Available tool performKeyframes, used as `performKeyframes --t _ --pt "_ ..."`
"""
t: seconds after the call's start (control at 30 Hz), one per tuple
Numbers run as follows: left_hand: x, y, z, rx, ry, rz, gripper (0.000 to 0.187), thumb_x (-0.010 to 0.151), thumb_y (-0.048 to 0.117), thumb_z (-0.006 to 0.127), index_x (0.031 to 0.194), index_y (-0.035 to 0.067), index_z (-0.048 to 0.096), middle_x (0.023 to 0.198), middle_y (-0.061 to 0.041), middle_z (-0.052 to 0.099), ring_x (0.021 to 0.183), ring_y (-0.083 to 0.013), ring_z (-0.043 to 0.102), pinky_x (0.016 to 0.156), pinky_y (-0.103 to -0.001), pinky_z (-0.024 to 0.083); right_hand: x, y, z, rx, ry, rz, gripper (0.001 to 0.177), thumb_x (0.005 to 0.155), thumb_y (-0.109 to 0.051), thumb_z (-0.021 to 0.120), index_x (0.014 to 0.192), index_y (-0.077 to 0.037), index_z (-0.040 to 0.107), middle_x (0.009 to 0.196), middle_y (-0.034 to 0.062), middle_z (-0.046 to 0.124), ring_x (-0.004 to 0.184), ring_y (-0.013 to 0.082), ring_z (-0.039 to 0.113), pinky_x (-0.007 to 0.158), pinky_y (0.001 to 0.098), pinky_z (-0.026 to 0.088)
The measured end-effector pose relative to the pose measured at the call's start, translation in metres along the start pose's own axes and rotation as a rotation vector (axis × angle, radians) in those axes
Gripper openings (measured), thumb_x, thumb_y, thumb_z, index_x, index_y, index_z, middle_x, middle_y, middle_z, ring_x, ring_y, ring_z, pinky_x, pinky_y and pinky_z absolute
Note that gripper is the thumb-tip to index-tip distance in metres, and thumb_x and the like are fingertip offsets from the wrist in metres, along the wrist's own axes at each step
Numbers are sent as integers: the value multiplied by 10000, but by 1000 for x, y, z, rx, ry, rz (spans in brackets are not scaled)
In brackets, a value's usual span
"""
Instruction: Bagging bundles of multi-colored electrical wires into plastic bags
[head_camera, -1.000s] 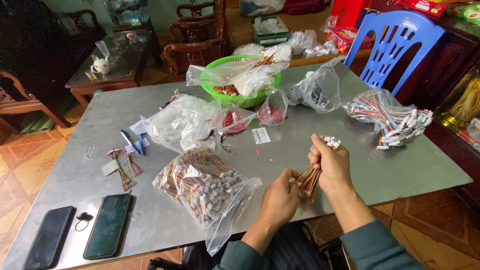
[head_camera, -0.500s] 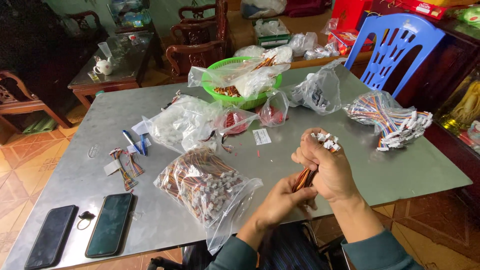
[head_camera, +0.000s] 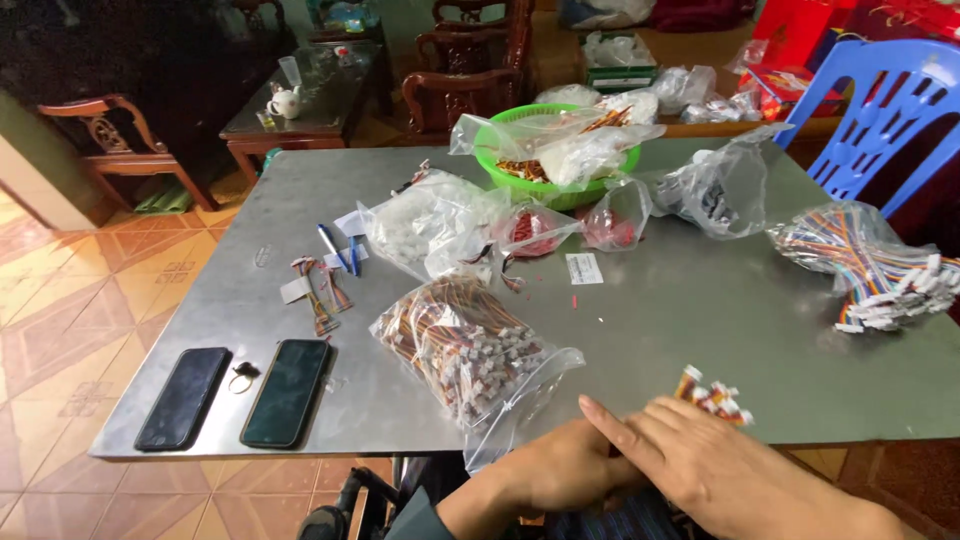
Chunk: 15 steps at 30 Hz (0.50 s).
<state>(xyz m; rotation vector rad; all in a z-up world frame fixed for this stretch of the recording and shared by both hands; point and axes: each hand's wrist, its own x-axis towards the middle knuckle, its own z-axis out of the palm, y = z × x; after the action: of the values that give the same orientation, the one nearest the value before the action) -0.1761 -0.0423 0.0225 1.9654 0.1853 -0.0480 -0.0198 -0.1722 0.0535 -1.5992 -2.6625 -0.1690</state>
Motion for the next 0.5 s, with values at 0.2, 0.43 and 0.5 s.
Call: performKeyframes --t 0.2,0.43,0.5 --pt "-53 23 -7 -254 -156 -190 197 998 320 611 936 140 661 809 51 587 746 -56 510 710 -245 418 -2 -17 16 -312 182 -248 546 1077 -144 266 1554 122 256 761 37 449 607 200 437 577 349 424" --pt "-95 92 -50 238 -26 -323 536 848 650 539 871 114 530 754 16 467 710 -145 402 637 -353 353 -5 -3 26 -66 270 -59 562 1058 -263 386 1548 7 341 924 81 546 686 276 550 643 419 486" --pt "-98 68 -53 819 563 -129 648 814 684 746 1200 193 574 1039 -41 709 892 -359 697 597 -542 520 -1 -1 34 32 89 271 724 932 -103 490 1620 -125 265 942 34 541 765 273 592 752 423 537"
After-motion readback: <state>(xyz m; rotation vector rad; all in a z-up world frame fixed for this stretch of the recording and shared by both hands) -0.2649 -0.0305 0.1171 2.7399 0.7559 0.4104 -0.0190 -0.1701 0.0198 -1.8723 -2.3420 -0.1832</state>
